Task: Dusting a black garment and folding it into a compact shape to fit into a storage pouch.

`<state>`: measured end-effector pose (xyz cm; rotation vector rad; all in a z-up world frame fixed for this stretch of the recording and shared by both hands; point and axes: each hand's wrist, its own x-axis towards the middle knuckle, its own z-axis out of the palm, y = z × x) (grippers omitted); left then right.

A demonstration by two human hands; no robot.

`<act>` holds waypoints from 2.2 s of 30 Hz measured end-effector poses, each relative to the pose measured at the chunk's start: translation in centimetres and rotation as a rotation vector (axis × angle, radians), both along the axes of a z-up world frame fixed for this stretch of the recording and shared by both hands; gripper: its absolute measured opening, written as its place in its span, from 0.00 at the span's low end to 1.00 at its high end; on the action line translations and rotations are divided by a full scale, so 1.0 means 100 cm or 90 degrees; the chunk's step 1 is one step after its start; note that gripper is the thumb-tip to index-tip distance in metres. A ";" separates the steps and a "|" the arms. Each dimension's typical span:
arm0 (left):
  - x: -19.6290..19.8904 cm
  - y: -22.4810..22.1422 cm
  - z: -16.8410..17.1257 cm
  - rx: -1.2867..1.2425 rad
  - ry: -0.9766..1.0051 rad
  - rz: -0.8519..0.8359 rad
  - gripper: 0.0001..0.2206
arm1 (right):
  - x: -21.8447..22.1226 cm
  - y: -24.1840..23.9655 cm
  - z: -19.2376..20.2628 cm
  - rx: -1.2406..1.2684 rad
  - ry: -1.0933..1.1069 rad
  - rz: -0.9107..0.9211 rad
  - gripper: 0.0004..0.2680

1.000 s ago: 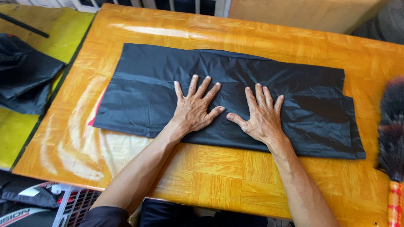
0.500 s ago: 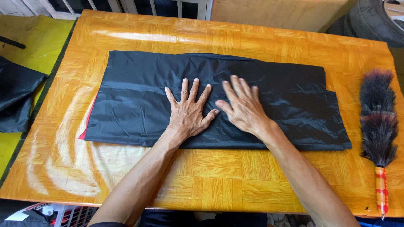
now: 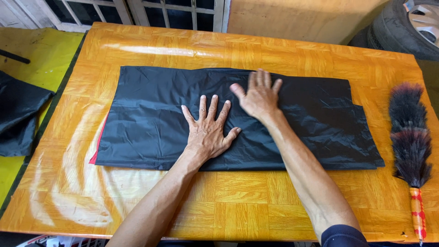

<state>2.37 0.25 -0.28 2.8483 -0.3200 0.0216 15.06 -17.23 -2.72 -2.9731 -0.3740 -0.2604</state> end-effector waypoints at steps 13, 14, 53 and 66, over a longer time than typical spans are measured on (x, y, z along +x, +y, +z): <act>-0.001 -0.003 0.010 0.029 0.026 -0.005 0.36 | 0.002 -0.091 0.010 -0.032 0.120 0.023 0.30; -0.001 -0.003 0.011 0.036 0.032 0.000 0.36 | 0.003 -0.105 0.010 -0.014 0.131 -0.025 0.31; -0.006 -0.005 0.003 0.070 -0.032 0.018 0.43 | -0.144 -0.207 -0.009 -0.018 0.055 -0.132 0.29; 0.005 0.001 -0.014 0.019 -0.072 -0.037 0.33 | 0.019 -0.027 0.037 0.042 0.087 0.215 0.35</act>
